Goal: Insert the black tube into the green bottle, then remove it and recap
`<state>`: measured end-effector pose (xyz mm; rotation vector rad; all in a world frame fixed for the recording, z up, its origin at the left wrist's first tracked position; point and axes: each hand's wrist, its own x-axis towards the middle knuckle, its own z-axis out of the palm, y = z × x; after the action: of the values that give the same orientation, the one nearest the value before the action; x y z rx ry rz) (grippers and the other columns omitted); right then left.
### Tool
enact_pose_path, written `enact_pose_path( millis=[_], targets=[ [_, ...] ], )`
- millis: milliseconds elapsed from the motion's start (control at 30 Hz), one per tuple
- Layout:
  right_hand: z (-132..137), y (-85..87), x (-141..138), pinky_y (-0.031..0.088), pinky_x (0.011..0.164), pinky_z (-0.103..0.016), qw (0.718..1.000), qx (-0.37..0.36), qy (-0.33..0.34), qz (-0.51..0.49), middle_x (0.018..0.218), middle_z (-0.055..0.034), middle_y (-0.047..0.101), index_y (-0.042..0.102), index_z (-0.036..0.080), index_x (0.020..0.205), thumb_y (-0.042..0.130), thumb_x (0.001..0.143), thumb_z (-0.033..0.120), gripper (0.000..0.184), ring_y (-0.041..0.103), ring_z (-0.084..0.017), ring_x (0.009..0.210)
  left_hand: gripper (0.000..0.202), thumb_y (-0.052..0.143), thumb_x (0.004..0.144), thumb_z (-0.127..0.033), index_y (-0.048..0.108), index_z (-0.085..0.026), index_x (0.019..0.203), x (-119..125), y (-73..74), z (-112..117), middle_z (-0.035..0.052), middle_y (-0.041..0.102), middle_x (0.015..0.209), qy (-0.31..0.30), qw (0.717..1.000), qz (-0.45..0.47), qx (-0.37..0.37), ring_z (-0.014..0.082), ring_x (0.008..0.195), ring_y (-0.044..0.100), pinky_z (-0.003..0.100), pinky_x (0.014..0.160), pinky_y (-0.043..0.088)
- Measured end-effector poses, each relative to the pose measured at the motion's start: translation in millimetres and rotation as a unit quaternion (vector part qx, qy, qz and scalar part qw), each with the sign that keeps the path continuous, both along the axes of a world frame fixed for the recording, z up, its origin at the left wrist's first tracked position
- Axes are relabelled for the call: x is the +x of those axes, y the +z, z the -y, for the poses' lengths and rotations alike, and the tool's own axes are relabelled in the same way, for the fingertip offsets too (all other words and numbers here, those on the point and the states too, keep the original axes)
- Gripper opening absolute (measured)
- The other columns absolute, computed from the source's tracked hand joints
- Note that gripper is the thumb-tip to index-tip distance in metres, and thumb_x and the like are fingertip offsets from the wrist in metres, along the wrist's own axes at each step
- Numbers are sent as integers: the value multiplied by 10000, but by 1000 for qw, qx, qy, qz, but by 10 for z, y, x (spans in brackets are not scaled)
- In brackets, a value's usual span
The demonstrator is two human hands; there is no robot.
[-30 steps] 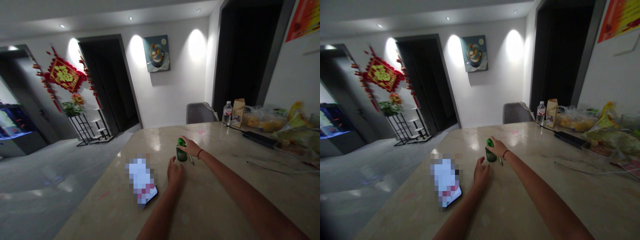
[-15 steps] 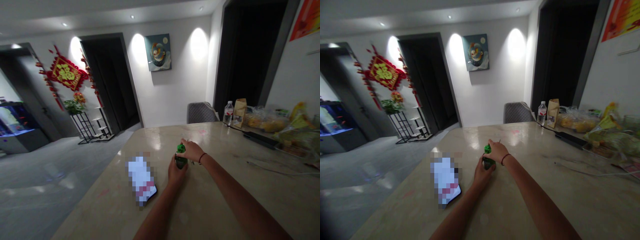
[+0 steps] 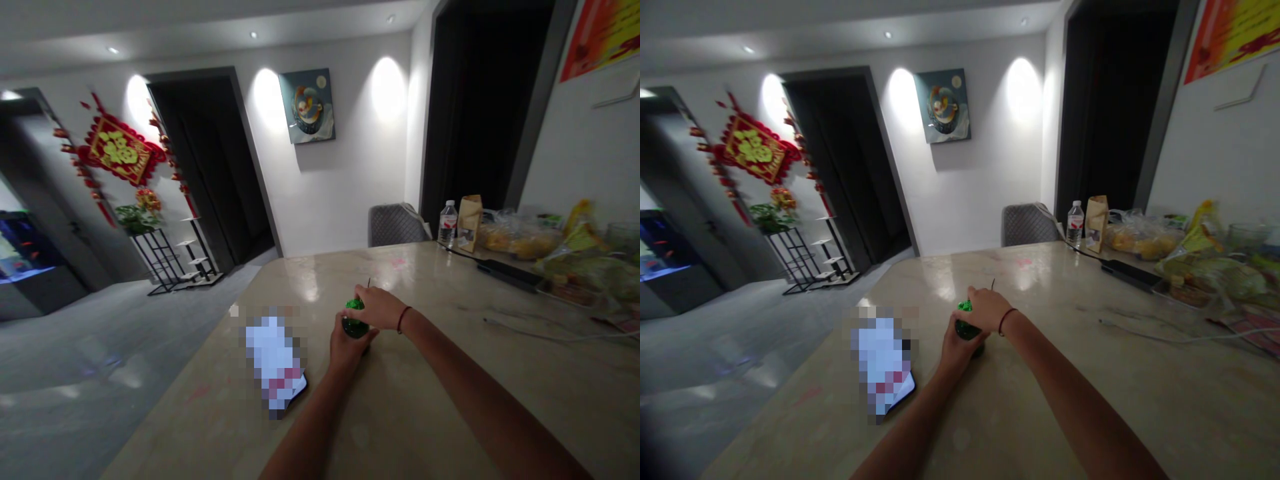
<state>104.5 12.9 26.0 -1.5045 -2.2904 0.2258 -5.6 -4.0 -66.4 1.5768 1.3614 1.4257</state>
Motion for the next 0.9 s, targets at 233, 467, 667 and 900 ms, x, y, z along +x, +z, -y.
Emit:
enact_pose_path(
  millis=[233,467,667,900],
  targets=[
    [-93,39,178,357,536,-227,991,-28,83,-102,702,-53,608,537,152,754,549,669,544,401,534,-137,617,537,693,503,-469,463,-186,897,-9,66,39,16,596,773,74,995,-60,14,149,682,556,236,600,413],
    [-135,54,303,336,481,-207,987,-57,84,-123,583,-23,573,551,138,719,535,686,530,394,506,-103,517,502,657,553,-457,525,-227,979,-7,118,87,8,621,845,79,991,-97,54,164,772,570,252,687,412],
    [-117,72,346,338,466,-205,984,-103,89,-112,554,-4,556,543,136,832,535,698,507,395,509,-104,490,487,639,574,-471,523,-244,989,3,73,99,-1,627,851,79,986,-137,56,160,763,574,241,672,400],
    [-158,43,390,332,486,-208,988,-79,115,-68,538,9,554,558,150,839,552,696,478,358,513,-111,511,483,616,597,-497,515,-232,988,12,67,98,11,621,861,57,984,-164,39,166,774,568,251,675,398]
  ],
)
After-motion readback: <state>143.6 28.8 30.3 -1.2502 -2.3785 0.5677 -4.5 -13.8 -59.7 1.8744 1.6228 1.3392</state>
